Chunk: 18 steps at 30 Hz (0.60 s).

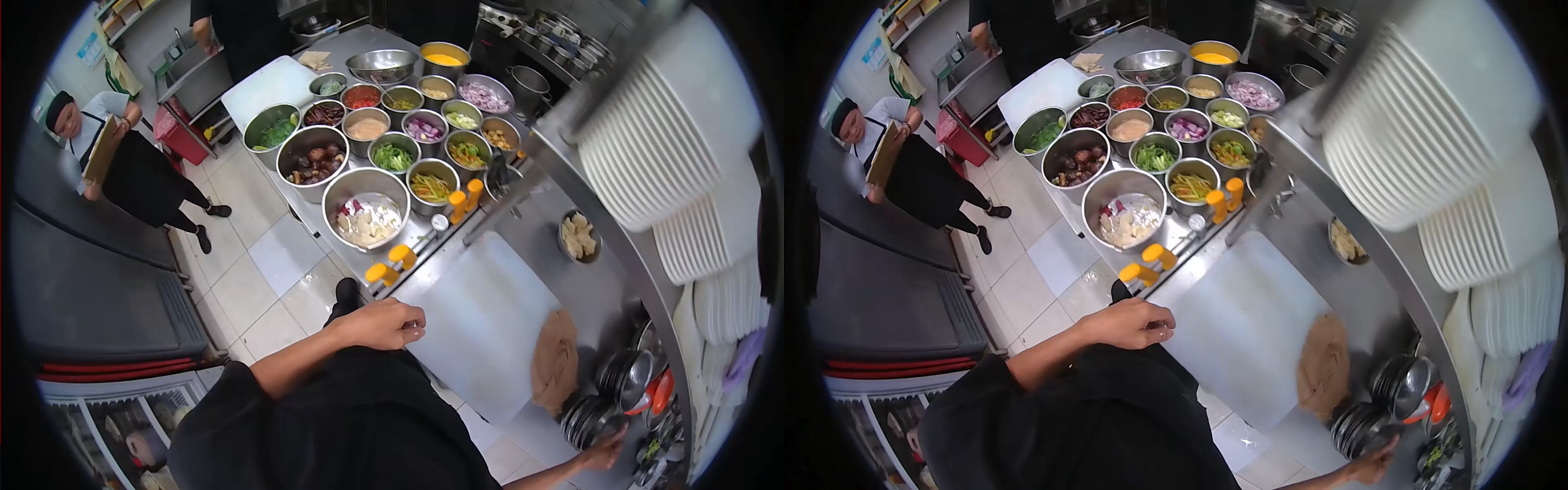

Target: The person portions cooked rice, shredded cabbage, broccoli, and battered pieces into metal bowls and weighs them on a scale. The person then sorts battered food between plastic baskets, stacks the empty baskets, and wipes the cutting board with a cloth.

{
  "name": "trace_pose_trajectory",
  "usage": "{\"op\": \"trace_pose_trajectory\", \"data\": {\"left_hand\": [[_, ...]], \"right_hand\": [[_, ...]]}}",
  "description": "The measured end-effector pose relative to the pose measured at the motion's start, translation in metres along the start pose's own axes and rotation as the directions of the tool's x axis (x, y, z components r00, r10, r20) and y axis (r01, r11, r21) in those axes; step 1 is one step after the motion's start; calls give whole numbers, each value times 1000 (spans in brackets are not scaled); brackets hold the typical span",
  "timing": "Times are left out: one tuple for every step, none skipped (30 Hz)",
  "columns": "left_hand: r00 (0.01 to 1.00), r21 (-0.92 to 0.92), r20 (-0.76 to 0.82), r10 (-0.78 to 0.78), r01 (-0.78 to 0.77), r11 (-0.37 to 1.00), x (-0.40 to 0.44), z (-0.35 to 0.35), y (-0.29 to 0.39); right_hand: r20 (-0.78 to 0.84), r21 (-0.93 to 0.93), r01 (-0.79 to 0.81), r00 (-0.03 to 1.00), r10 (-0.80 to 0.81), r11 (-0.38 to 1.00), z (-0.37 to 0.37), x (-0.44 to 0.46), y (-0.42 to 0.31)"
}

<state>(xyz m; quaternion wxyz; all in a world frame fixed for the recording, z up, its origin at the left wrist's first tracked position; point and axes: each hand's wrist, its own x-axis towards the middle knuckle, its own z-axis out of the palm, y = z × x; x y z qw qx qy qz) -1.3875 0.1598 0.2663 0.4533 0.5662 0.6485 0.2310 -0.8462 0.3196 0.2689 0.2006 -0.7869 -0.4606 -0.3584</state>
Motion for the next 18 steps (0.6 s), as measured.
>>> {"op": "trace_pose_trajectory", "data": {"left_hand": [[1000,-4,-6,7,-7,1000,-1,-13,-8],[1000,-11,-4,8,-8,1000,0,-24,-18],[999,-197,-23,46,-50,979,1,-34,-30],[996,-378,-43,80,-90,921,2,-44,-39],[996,-389,-29,84,-89,917,5,-56,-43],[999,-573,-23,48,-53,818,10,-70,-43],[1000,-730,-5,14,-14,684,14,-87,-42],[998,-744,34,-60,65,665,17,-111,-44],[997,-749,56,-47,73,659,21,-134,-57],[989,-797,102,-104,144,586,24,-157,-72],[976,-835,153,-156,212,508,24,-177,-88],[977,-808,31,-211,149,571,20,-193,-107],[963,-768,-95,-251,90,635,14,-208,-129],[960,-821,-162,-227,-4,571,9,-220,-162],[944,-791,-188,-272,19,611,-8,-242,-175],[907,-775,-325,-269,-91,626,-17,-254,-192],[849,-744,-456,-266,-200,637,-25,-259,-206],[863,-747,-439,-251,-195,636,-22,-265,-213]], "right_hand": [[-5,1,5,1000,-5,1000,-5,2,-10],[-118,194,69,992,-47,979,-8,2,-16],[-234,368,151,970,-66,918,-18,2,-24],[-136,457,84,990,-24,886,-96,-13,-103],[-70,640,101,995,-72,762,-139,-32,-165],[-14,837,120,980,-199,534,-152,-52,-203],[29,803,207,923,-384,559,-180,-72,-247],[-169,821,434,806,-567,371,-202,-92,-296],[-325,834,530,693,-643,150,-225,-115,-349],[-382,878,472,585,-715,-83,-235,-142,-386],[-479,846,466,448,-755,-260,-259,-161,-428],[-539,826,418,392,-746,-378,-273,-185,-461],[-605,789,384,356,-712,-479,-282,-204,-485],[-670,741,345,326,-667,-576,-289,-216,-507],[-660,747,219,357,-661,-628,-293,-219,-527],[-624,756,161,471,-623,-635,-291,-221,-550],[-540,809,90,504,-674,-581,-278,-223,-568],[-528,821,102,511,-678,-562,-278,-226,-569]]}}
